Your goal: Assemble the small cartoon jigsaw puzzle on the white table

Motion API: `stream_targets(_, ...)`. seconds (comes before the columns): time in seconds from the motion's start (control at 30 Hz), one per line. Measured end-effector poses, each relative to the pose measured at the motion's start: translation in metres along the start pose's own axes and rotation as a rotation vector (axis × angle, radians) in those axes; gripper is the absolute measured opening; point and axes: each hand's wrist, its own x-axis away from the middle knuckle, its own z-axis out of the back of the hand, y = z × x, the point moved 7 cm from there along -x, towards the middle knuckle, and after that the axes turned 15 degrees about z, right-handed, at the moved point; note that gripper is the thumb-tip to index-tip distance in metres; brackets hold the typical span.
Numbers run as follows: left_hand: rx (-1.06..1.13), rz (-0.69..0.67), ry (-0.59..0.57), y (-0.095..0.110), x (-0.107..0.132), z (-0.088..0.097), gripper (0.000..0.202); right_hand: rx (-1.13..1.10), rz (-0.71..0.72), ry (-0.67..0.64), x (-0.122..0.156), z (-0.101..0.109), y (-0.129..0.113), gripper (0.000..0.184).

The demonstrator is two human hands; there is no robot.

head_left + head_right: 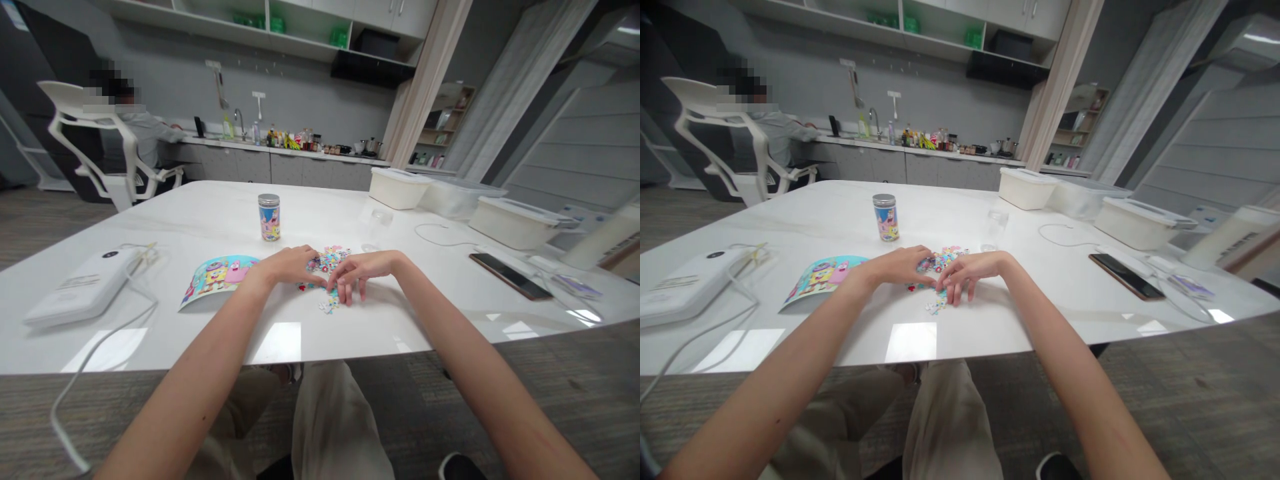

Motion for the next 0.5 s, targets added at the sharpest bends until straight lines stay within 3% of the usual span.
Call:
stream_targets(0.17, 0.005, -0.019, -0.01, -0.002, -0.001, -0.003, 0.089, 0.083, -0.004, 0.164, 0.0, 0.019, 0.005, 0.045)
stream_targets(0.3, -0.001, -0.04, -0.019, -0.002, -0.002, -0.006, 0.088, 0.114, 0.019, 0.22, -0.001, 0.026, 0.007, 0.044)
stream_targets(0.5, -0.028, -0.012, 0.023, 0.0, -0.002, -0.002, 0.06, 0.182, 0.136, 0.414, 0.0, 0.038, -0.005, 0.036)
